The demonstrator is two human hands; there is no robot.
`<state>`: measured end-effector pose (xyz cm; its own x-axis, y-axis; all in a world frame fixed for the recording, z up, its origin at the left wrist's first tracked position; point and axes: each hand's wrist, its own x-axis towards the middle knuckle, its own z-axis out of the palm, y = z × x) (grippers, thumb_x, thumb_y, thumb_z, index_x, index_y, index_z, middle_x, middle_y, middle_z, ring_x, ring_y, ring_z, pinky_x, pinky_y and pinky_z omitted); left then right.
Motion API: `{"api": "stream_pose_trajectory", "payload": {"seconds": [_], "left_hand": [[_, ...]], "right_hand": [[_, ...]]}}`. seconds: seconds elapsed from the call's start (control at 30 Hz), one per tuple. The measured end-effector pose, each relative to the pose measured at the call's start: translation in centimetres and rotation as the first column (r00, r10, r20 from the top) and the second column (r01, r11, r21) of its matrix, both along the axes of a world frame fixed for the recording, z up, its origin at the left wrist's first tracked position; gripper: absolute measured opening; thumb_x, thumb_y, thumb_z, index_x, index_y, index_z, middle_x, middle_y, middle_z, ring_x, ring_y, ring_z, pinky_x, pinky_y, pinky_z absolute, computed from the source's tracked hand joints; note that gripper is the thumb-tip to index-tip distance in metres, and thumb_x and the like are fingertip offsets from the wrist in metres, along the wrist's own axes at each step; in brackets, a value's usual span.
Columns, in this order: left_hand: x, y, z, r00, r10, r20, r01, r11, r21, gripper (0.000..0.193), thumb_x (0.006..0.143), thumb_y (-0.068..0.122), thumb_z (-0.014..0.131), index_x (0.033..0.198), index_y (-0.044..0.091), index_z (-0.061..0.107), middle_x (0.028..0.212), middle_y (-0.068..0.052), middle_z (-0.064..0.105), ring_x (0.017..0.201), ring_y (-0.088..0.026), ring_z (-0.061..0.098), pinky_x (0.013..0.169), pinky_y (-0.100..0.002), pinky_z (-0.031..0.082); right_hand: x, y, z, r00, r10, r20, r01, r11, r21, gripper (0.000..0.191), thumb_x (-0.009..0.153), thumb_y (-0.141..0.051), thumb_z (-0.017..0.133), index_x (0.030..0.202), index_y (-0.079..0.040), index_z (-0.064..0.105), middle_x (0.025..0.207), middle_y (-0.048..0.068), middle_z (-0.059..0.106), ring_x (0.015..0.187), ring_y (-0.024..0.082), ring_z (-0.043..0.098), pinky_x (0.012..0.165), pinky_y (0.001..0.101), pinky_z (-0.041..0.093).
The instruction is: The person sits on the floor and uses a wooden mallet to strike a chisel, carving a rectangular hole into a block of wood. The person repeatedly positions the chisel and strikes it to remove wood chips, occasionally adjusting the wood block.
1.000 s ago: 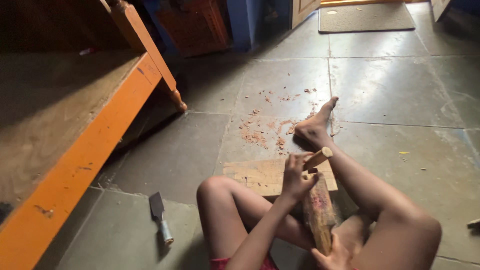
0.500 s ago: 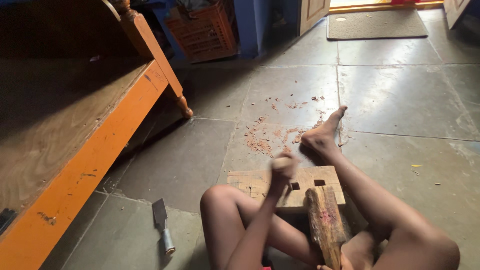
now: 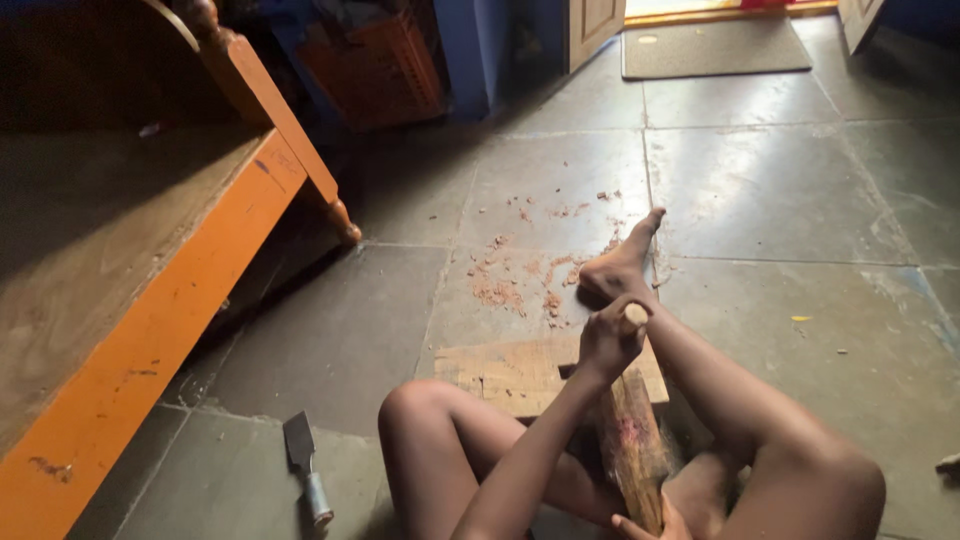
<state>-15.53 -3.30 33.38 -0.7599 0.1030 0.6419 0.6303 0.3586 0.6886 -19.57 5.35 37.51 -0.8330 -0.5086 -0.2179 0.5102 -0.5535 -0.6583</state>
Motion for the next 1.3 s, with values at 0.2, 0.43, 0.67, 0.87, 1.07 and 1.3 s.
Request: {"api": "stream_pose_trajectory", "payload": {"seconds": [0.2, 0.43, 0.67, 0.87, 1.07, 1.3], "left_hand": [[2.3, -1.0, 1.7, 0.957, -0.034, 0.289, 0.022, 0.999, 0.043, 0.012, 0.090, 0.013, 0.063, 0.098, 0.004, 0.061, 0.079, -0.018, 0.071, 0.076, -0.033, 0.076, 0.068, -0.040, 0.062], [2.4, 2.9, 2.0, 0.936, 0.258, 0.239, -0.227, 0.962, -0.152, 0.027, 0.080, 0.020, 0.074, 0.103, 0.007, 0.067, 0.091, -0.021, 0.072, 0.083, -0.038, 0.071, 0.071, -0.046, 0.058], [1.7, 3.9, -1.2, 0.878, 0.223, 0.424, -0.189, 0.974, -0.121, 0.034, 0.075, 0.024, 0.069, 0.108, 0.014, 0.069, 0.094, -0.014, 0.075, 0.090, -0.035, 0.073, 0.080, -0.045, 0.060], [-0.5, 3.4, -2.9, 0.886, 0.200, 0.419, -0.167, 0.979, -0.112, 0.028, 0.078, 0.025, 0.074, 0.104, 0.014, 0.073, 0.091, -0.009, 0.076, 0.086, -0.027, 0.075, 0.076, -0.040, 0.060], [-1.3, -2.2, -0.2, 0.760, -0.347, 0.549, 0.217, 0.933, 0.288, 0.017, 0.089, 0.018, 0.077, 0.101, 0.007, 0.073, 0.070, -0.001, 0.065, 0.056, -0.006, 0.055, 0.048, -0.026, 0.043], [-0.3, -9.1, 2.3, 0.780, -0.502, 0.373, 0.163, 0.739, 0.654, 0.011, 0.095, 0.006, 0.069, 0.105, 0.003, 0.067, 0.066, 0.004, 0.053, 0.053, -0.004, 0.045, 0.049, -0.022, 0.037]], "right_hand": [[25.2, 3.5, -16.6, 0.987, -0.132, -0.089, 0.159, 0.769, 0.620, 0.057, 0.071, -0.017, 0.085, 0.117, -0.007, 0.053, 0.059, 0.011, 0.054, 0.038, 0.022, 0.050, 0.036, 0.0370, 0.040], [28.2, 5.8, -23.6, 0.953, -0.302, -0.002, 0.244, 0.767, 0.593, 0.054, 0.070, -0.009, 0.082, 0.116, -0.009, 0.055, 0.063, 0.008, 0.054, 0.040, 0.021, 0.050, 0.036, 0.0366, 0.041], [31.8, 6.7, -13.8, 0.947, -0.274, 0.169, 0.222, 0.935, 0.276, 0.027, 0.082, -0.015, 0.075, 0.091, -0.006, 0.051, 0.067, 0.002, 0.051, 0.048, 0.012, 0.048, 0.042, 0.0280, 0.039], [31.5, 5.7, -14.3, 0.960, -0.256, 0.110, 0.224, 0.944, 0.243, 0.025, 0.085, -0.013, 0.073, 0.085, -0.006, 0.049, 0.066, 0.002, 0.048, 0.048, 0.011, 0.046, 0.043, 0.0277, 0.038], [29.8, 5.4, -14.1, 0.947, -0.267, 0.178, 0.204, 0.929, 0.308, 0.026, 0.082, -0.014, 0.074, 0.086, -0.006, 0.049, 0.066, 0.004, 0.050, 0.045, 0.014, 0.047, 0.042, 0.0298, 0.039], [27.4, 4.6, -16.6, 0.927, -0.296, 0.229, 0.188, 0.898, 0.399, 0.027, 0.080, -0.013, 0.073, 0.095, -0.008, 0.051, 0.068, 0.005, 0.052, 0.045, 0.016, 0.049, 0.041, 0.0309, 0.039]]}}
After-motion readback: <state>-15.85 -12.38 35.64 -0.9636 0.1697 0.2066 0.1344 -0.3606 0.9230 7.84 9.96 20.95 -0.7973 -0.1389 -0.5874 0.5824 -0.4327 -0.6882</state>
